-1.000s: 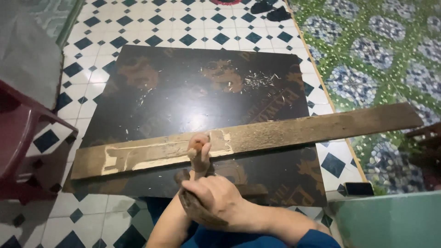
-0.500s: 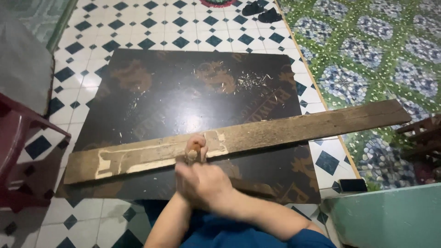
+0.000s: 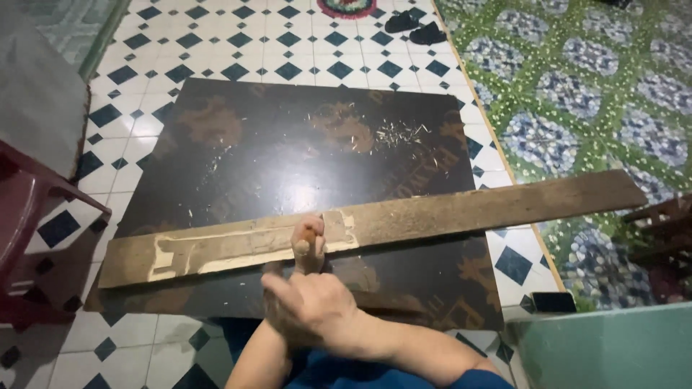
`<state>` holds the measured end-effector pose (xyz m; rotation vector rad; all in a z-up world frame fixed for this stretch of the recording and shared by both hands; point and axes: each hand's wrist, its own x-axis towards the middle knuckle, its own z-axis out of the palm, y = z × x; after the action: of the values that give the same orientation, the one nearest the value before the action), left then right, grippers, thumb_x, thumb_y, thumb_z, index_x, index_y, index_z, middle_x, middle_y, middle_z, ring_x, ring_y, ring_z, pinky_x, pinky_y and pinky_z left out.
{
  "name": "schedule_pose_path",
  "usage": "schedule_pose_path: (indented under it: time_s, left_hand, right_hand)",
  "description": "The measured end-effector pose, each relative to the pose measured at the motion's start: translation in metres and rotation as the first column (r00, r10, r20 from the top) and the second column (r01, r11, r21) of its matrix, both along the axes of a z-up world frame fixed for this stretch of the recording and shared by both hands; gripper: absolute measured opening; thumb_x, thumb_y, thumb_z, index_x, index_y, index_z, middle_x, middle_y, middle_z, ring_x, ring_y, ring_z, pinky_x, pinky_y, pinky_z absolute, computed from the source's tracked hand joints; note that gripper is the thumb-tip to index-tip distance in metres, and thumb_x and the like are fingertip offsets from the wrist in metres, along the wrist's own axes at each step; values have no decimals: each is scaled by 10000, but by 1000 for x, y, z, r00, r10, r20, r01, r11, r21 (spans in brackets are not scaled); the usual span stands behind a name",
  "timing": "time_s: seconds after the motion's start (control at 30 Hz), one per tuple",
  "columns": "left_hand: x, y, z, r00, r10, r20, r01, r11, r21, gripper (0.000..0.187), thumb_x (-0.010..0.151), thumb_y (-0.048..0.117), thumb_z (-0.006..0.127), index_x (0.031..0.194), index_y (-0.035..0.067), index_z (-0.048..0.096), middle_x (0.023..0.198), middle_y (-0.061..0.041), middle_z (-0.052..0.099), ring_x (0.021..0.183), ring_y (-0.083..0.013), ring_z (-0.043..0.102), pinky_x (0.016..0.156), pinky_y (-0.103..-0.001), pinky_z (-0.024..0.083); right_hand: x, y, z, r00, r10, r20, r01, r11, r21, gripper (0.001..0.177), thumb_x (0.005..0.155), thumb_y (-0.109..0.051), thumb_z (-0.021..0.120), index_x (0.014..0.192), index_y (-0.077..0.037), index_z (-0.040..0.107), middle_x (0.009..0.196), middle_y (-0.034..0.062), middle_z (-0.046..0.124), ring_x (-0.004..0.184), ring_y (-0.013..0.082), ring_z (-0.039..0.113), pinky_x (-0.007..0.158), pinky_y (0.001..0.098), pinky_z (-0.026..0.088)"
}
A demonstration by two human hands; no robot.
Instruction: Using a hammer and a chisel to carve a shape into a wooden plank on the floor.
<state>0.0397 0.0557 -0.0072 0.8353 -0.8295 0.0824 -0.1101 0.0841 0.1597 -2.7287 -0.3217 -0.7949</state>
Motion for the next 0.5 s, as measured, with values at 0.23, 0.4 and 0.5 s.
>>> schedule_pose_path:
  time_s: [0.23,0.4,0.5]
  left_hand:
    - [-42,6,79,682,176,-709,-71,982,176,394,757,380,273,737,115,563,733,15,479,609,-75,287,565,-231,183]
    - [33,1,-18,844,-346,-409,359,932,-48,503,962,664,522,782,196,490,643,31,378,548,-112,316,619,-309,307]
    - [37,17,40,849,-296,-437,358,931,65,362,724,-201,398,915,90,498,867,-75,512,790,-201,538,569,-324,613]
  right_hand:
    - [15,-20,9,691,-65,-720,195,976,100,387,882,-161,644,1164,-152,378,840,150,642,669,425,656,523,580,481]
    - [-26,-25,43,674,177,-717,257,853,453,407,976,-470,406,1317,-282,523,1356,13,683,1165,287,685,898,410,493]
    - [-46,-54,45,745,320,-585,201,729,654,578,919,-107,570,1468,-219,432,1374,76,690,1153,211,724,968,298,538]
